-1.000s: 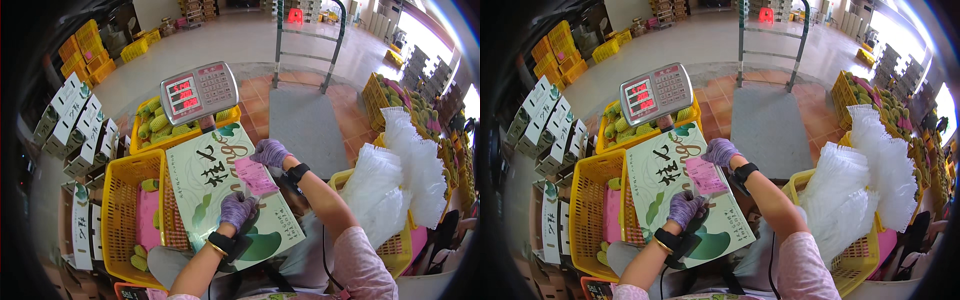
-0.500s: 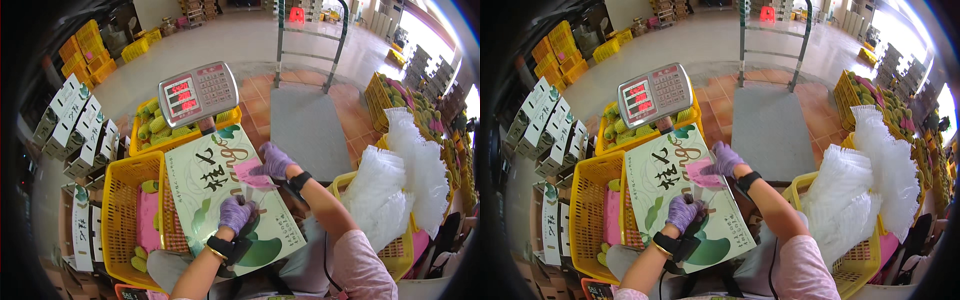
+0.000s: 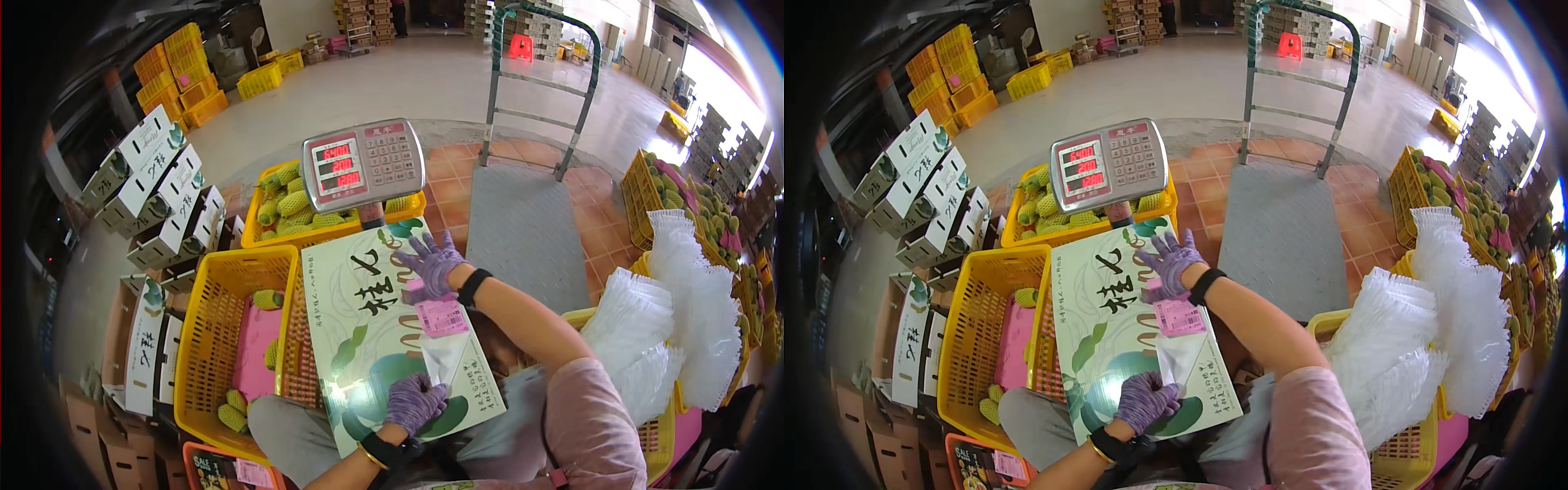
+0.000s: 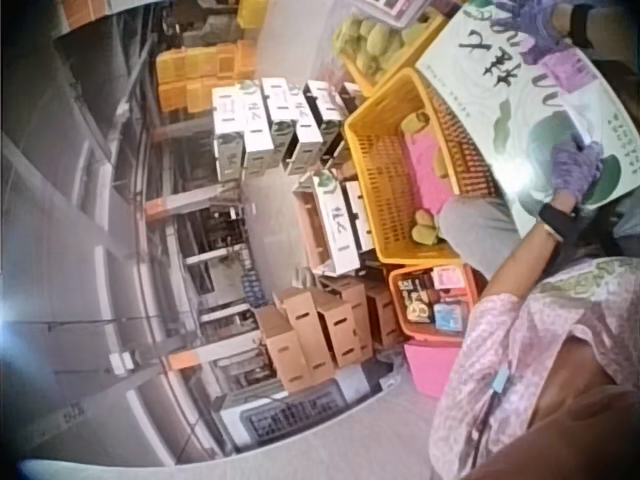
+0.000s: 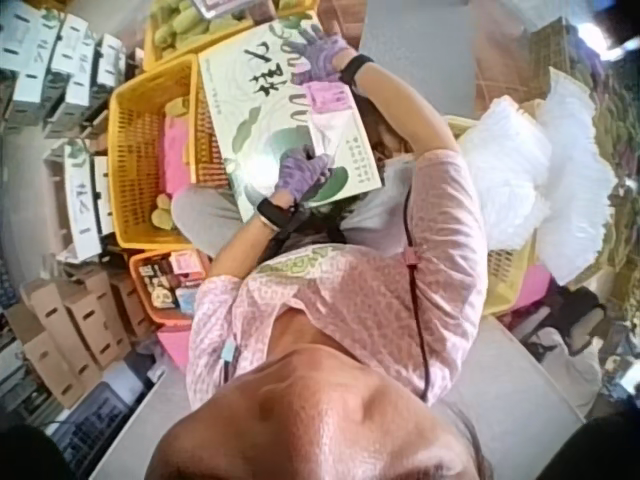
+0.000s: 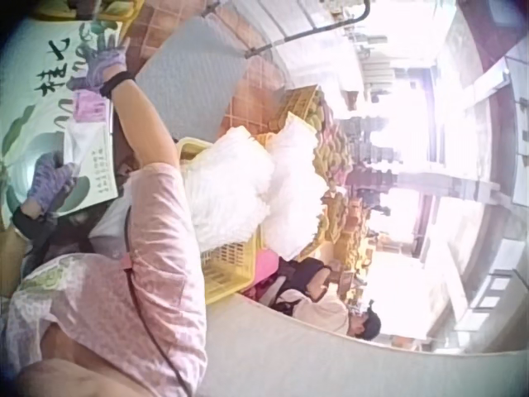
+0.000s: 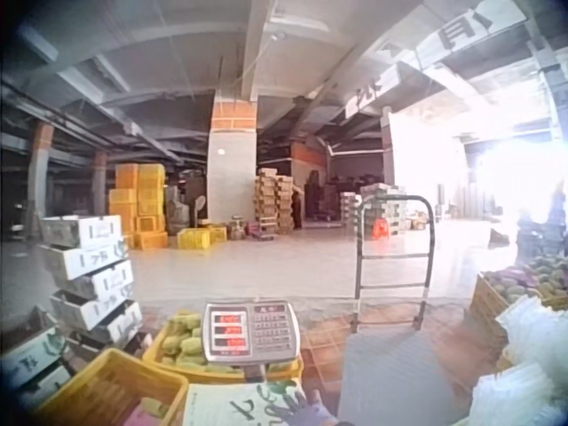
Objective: Packing mangoes into boxes after weighing them and wrapping them in protective foam sleeves.
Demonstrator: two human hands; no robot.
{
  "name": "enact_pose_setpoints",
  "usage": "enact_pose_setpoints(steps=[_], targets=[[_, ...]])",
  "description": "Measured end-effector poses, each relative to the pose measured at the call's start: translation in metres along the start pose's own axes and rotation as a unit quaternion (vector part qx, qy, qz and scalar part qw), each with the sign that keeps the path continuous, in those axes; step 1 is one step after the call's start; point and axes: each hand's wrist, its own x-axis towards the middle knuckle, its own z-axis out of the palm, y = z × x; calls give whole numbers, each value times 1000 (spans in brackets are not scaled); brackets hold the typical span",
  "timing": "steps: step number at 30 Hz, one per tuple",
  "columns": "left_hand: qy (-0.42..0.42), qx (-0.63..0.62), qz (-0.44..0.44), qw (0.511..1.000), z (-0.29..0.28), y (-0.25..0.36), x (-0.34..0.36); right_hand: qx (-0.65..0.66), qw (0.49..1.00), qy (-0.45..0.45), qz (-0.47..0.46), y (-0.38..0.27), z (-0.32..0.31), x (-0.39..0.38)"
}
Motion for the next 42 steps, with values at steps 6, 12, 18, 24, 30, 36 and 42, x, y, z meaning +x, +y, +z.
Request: enact_pose_setpoints(steps=[6, 12, 18, 24, 30, 36, 42], targets=[[-77, 91, 18, 993, 0, -30, -59, -43, 975, 196, -95, -3, 25, 3], [-93, -3, -32, 995, -56, -58, -107, 46, 940, 212, -262, -55, 74, -171], [-129, 5, 165, 978, -28, -38, -101, 609, 781, 96, -99, -154, 66, -306], [-296, 357, 466, 754, 60, -26, -114, 849, 320, 391, 154, -194, 75, -326], [-480, 90, 146, 861, 75, -20, -105, 886, 278, 365, 65, -187, 77, -396], [-311, 169, 406, 842, 106, -42, -126, 715, 418, 504, 247, -219, 78, -381], [-513, 142, 510, 676, 103, -38, -169, 709, 311, 510, 375, -204, 86, -443]])
